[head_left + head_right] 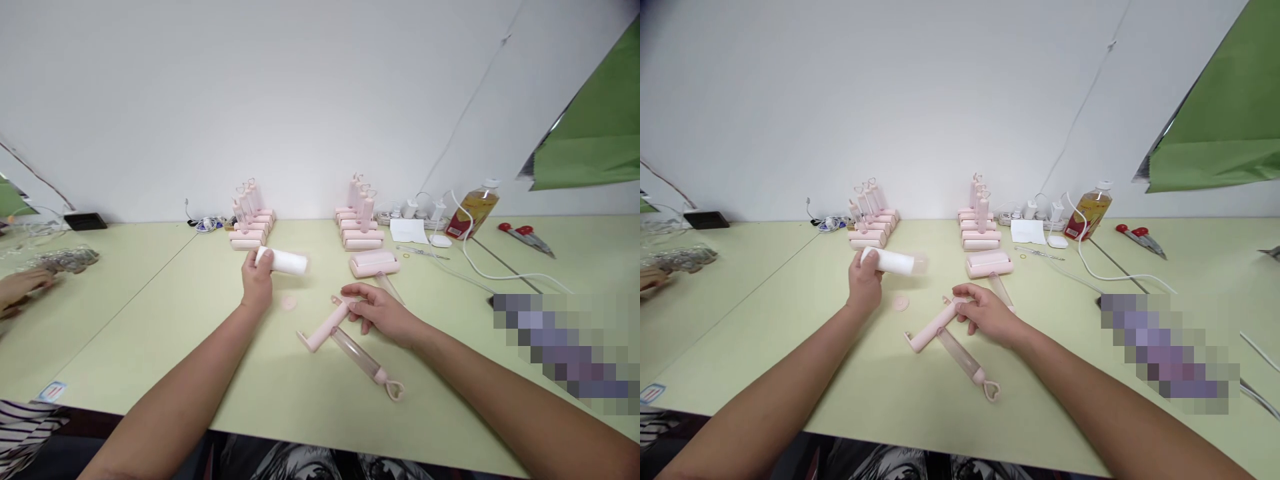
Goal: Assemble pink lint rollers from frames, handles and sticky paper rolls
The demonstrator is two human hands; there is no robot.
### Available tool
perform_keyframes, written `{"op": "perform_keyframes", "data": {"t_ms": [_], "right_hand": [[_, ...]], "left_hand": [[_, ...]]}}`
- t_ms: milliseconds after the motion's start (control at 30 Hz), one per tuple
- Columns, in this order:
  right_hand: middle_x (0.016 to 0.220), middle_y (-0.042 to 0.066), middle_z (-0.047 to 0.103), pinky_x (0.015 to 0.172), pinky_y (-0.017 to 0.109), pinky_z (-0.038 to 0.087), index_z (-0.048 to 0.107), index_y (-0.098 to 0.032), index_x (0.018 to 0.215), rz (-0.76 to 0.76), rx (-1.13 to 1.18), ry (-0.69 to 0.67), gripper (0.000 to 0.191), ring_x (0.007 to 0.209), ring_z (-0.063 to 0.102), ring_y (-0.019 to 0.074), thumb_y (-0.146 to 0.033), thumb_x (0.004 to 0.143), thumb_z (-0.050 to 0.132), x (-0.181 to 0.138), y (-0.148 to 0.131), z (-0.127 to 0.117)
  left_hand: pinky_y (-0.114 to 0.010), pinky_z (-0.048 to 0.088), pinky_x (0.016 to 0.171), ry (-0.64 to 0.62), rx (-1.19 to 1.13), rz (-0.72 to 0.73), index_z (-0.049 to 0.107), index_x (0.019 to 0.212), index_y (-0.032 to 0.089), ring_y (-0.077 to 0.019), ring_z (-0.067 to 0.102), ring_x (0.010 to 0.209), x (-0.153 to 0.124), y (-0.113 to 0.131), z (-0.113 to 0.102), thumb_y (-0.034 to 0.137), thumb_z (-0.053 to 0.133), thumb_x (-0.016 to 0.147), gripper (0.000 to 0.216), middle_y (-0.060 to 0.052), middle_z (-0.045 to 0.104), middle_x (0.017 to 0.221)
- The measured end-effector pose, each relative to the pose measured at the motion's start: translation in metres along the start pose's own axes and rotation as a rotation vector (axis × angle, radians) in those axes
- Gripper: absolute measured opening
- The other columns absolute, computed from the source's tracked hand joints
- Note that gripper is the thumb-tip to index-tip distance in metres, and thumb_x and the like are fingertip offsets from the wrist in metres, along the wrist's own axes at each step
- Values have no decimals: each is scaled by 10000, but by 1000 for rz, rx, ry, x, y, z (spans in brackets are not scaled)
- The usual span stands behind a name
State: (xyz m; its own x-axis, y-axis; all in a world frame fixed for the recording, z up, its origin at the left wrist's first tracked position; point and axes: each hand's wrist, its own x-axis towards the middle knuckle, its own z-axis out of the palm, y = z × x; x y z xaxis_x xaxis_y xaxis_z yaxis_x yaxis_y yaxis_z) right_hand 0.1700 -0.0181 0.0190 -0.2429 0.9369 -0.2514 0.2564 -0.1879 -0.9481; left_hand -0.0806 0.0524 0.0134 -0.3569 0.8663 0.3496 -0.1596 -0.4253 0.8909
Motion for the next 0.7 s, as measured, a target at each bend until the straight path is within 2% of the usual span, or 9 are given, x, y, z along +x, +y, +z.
{"op": "perform_keyframes", "data": {"t_ms": [200, 333, 400, 500, 700], "right_hand": [[708, -1, 622, 511, 234, 488, 541, -169, 1227, -5, -5, -2, 382, 494, 533, 91, -256, 859, 595, 3, 5, 0], [714, -7, 632, 524, 232, 473, 545, -186, 1226, -1, -25, -3, 373, 475, 546, 85, -265, 864, 588, 3, 7, -1], [712, -10, 633, 529, 230, 468, 545, -191, 1230, -8, -30, -7, 372, 475, 552, 85, -269, 868, 582, 4, 9, -2], [709, -10, 633, 529, 231, 470, 542, -192, 1235, -25, -21, -12, 380, 479, 555, 88, -280, 868, 580, 6, 12, -3], [715, -8, 629, 515, 234, 476, 543, -191, 1211, -43, -8, -2, 371, 469, 554, 90, -290, 855, 581, 9, 16, -2]], "left_hand": [[-206, 445, 618, 289, 0, 193, 509, 927, 178, -105, 519, 737, 26, 13, -14, 459, 718, 708, 413, -1, 513, 853], [-217, 455, 682, 384, 86, 287, 465, 972, 182, -101, 554, 762, 41, 17, -25, 445, 712, 742, 428, -1, 538, 863], [-222, 461, 716, 372, 141, 305, 448, 989, 187, -99, 569, 771, 46, 14, -29, 417, 730, 740, 442, 5, 547, 854], [-225, 469, 722, 284, 241, 274, 437, 1038, 196, -101, 579, 772, 47, 3, -33, 360, 751, 723, 475, -1, 569, 875], [-297, 489, 817, 70, 449, 45, 454, 1110, 213, -157, 601, 929, 42, -20, -33, 259, 724, 720, 476, -67, 596, 1086]]}}
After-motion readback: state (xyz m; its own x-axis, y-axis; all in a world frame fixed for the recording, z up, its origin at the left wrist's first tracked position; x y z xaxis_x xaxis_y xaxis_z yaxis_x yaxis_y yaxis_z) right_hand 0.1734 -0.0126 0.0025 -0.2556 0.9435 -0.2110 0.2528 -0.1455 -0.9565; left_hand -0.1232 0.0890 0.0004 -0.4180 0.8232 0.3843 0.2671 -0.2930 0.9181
